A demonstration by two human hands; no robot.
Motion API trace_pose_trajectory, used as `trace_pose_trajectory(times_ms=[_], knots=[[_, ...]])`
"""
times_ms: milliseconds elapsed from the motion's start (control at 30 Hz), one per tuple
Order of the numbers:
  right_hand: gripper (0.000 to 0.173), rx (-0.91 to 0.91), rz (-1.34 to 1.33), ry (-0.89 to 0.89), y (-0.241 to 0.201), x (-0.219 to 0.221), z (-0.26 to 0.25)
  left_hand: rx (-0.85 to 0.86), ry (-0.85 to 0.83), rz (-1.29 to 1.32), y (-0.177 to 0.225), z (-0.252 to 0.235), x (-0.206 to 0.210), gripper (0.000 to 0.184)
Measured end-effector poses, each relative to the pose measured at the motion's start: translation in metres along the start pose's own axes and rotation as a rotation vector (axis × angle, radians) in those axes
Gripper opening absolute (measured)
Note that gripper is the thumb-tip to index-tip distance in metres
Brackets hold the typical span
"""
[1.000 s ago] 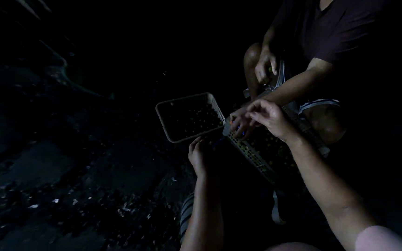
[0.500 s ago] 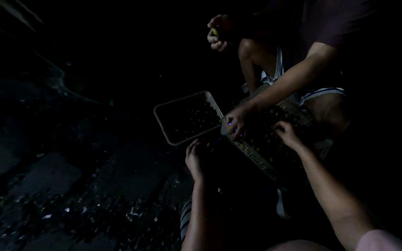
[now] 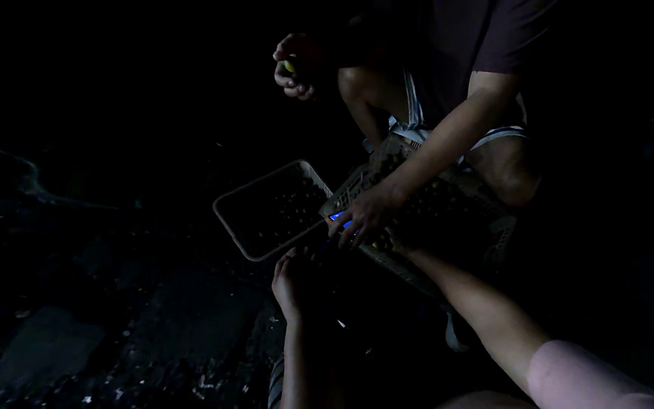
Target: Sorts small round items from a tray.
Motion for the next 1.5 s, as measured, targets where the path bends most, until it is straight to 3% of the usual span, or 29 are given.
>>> trace_pose_trajectory(times_ms=[100, 167, 200, 233, 267, 367, 433, 633, 733, 833, 967, 1167, 1267, 1333, 1433, 1500], knots=[[0.039, -0.111, 0.22, -0.104, -0.01, -0.02, 0.009, -0.025, -0.018, 0.042, -0.001, 0.002, 0.003, 0.021], [0.041, -0.307, 0.237, -0.006, 0.003, -0.028, 0.01, -0.057, -0.041, 0.096, 0.0, 0.002, 0.005, 0.02], [0.044, -0.158, 0.184, -0.056, -0.015, -0.041, 0.015, -0.067, -0.05, 0.1, 0.001, 0.003, 0.006, 0.02], [0.045, 0.143, 0.102, -0.15, -0.044, -0.061, 0.021, -0.075, -0.051, 0.107, 0.0, 0.004, 0.005, 0.02], [0.042, 0.278, -0.012, -0.105, -0.056, -0.077, 0.024, -0.079, -0.056, 0.112, 0.0, 0.005, 0.004, 0.02], [0.041, 0.128, -0.302, 0.258, -0.017, -0.106, 0.02, -0.078, -0.032, 0.177, 0.002, 0.006, 0.009, 0.016], [0.046, 0.125, -0.227, 0.287, -0.009, -0.123, 0.019, -0.077, -0.021, 0.166, 0.003, 0.005, 0.01, 0.018], [0.026, -0.002, 0.239, 0.164, -0.006, -0.149, 0.015, -0.074, -0.049, 0.19, 0.006, 0.003, 0.005, 0.016], [0.036, 0.003, 0.447, 0.031, 0.006, -0.137, 0.015, -0.109, -0.083, 0.213, 0.005, 0.0, -0.001, 0.014], [0.04, 0.164, 0.585, -0.201, 0.003, -0.11, 0.019, -0.118, -0.072, 0.222, 0.006, 0.004, 0.0, 0.013], [0.034, 0.081, 0.831, -0.159, -0.001, -0.082, 0.028, -0.112, -0.027, 0.214, 0.008, 0.009, 0.003, 0.013], [0.041, 0.081, 1.01, -0.391, -0.019, -0.081, 0.026, -0.11, -0.039, 0.207, 0.009, 0.008, 0.003, 0.016], [0.038, 0.13, 0.776, -0.32, -0.001, -0.095, 0.009, -0.106, -0.051, 0.229, 0.011, 0.01, 0.003, 0.013], [0.046, 0.141, 0.381, -0.166, 0.013, -0.109, 0.004, -0.111, -0.053, 0.225, 0.011, 0.01, 0.002, 0.014], [0.037, 0.129, -0.149, -0.028, -0.013, -0.123, 0.024, -0.125, -0.044, 0.219, 0.012, 0.01, 0.0, 0.013], [0.034, 0.09, -0.149, -0.038, -0.018, -0.126, 0.027, -0.127, -0.051, 0.211, 0.012, 0.01, 0.002, 0.012]])
Point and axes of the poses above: each hand's wrist, its own z-axis away from the middle knuckle, its own x-axis out of the palm, y = z × x, the point moved 4 cm from there along -z, towards the middle knuckle, and after that the axes turned 14 degrees about -x, right-handed, at the moved point
